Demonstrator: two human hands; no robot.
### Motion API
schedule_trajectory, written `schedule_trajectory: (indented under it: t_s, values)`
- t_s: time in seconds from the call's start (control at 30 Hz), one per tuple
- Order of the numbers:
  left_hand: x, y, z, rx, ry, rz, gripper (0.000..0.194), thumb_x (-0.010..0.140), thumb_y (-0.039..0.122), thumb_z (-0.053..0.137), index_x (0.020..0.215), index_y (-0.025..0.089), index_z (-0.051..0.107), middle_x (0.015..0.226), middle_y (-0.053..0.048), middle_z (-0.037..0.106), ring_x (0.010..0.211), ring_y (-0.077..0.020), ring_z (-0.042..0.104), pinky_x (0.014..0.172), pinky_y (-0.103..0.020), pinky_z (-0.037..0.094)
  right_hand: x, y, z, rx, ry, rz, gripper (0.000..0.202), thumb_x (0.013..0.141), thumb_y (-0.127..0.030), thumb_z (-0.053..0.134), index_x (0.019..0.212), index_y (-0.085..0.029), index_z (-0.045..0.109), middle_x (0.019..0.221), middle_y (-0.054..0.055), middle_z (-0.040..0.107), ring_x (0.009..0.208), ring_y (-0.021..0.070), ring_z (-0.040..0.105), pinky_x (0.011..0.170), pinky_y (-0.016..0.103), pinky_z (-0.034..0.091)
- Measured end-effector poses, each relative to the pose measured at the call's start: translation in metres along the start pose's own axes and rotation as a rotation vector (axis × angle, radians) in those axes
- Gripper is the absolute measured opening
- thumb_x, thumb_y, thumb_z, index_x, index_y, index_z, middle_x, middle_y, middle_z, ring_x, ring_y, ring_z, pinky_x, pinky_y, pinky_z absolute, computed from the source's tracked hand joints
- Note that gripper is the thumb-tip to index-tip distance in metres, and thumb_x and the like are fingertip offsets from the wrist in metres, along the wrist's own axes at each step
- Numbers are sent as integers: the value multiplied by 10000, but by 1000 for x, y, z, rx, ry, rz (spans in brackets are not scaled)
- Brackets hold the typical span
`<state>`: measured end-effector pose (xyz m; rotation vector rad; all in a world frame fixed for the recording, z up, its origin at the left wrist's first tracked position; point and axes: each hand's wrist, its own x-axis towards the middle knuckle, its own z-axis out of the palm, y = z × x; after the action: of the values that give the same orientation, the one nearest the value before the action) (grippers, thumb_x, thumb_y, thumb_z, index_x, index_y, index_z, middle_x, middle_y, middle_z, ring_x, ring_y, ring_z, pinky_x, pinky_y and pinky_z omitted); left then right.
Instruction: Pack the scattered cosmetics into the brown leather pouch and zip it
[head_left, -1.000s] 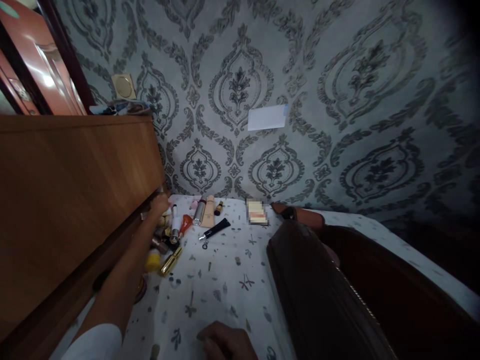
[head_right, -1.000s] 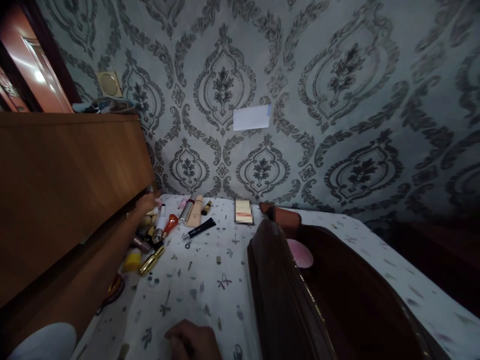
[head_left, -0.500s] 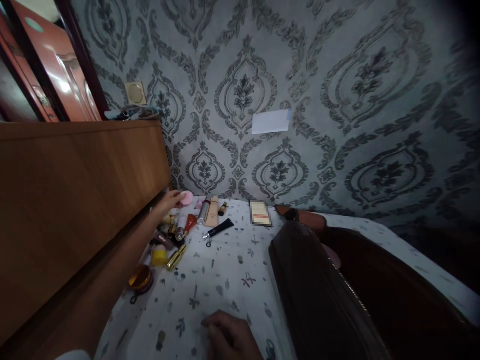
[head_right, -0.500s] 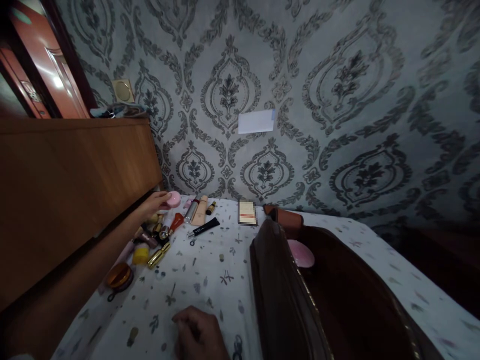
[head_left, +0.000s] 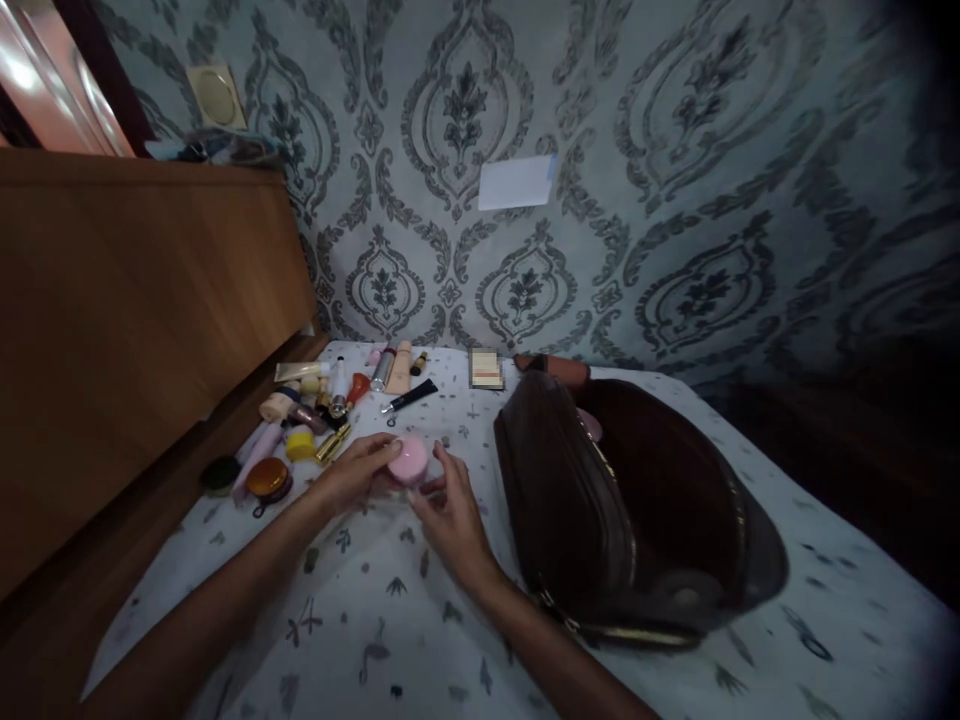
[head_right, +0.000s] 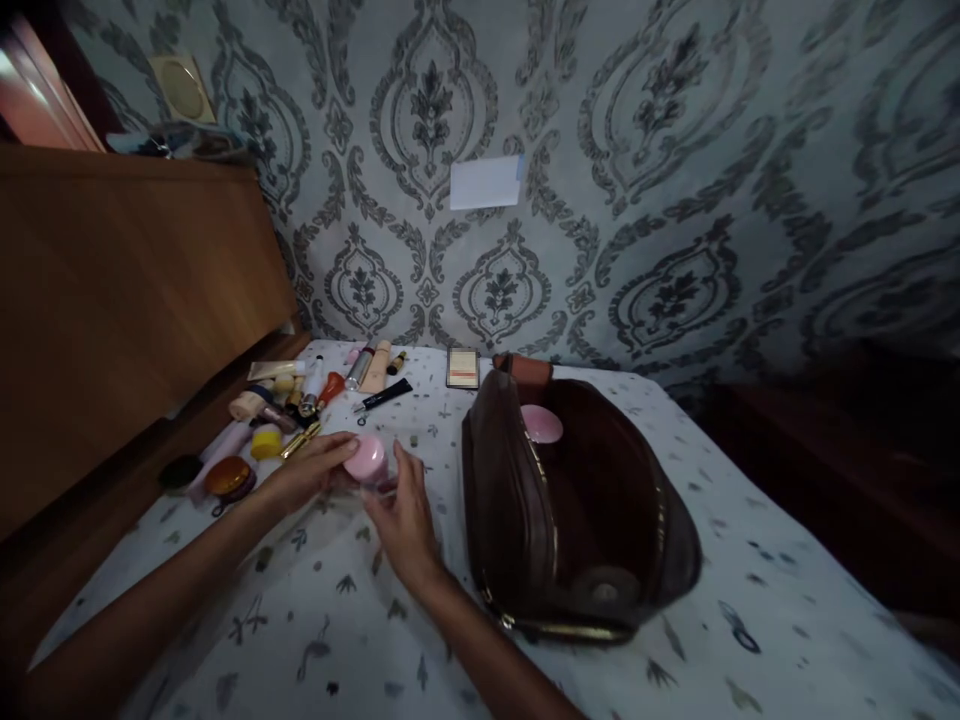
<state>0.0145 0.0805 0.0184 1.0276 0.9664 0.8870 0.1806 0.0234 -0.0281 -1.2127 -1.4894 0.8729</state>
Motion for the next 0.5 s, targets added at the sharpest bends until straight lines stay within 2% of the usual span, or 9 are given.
schedule_trajectory:
  t_s: [0.1,0.17,0.27,0.4,0.5]
  values:
    - [-11,-8,13,-15,-23,13,475,688,489,851,955,130,692,857,-44,715,767,-163,673,652,-242,564,6,0,-2,-66,35,-59,627,767,-245,692,1364,-201,507,1283,129,573,1189,281,553,1013,435,472]
    - [-14,-9,16,-24,-23,24,507,694,544,826,943,123,693,857,-56,718,770,-163,668,668,-248,560,8,1,-1,25,72,-52,553,711,-249,753,1238,-199,593,1174,95,644,1104,274,594,981,428,486]
    - [-16,-10,15,-39,-4,32,588,700,643,766,944,113,688,804,-69,706,702,-162,654,618,-260,546,9,-1,-1,386,60,73,493,669,-314,820,1111,-186,643,1065,69,699,967,237,633,859,355,522]
    - [-16,-15,15,-33,43,78,595,672,636,778,984,140,672,720,-23,659,616,-141,609,507,-220,461,8,-7,-2,783,-6,229,469,709,-437,814,1088,-207,661,921,16,705,670,138,595,579,242,481]
    - [-19,-20,17,-1,74,144,543,713,612,756,1018,170,674,683,26,604,602,-112,556,492,-187,395,8,-11,-2,988,-63,314,406,764,-494,779,1016,-191,680,843,9,714,576,106,566,545,223,470]
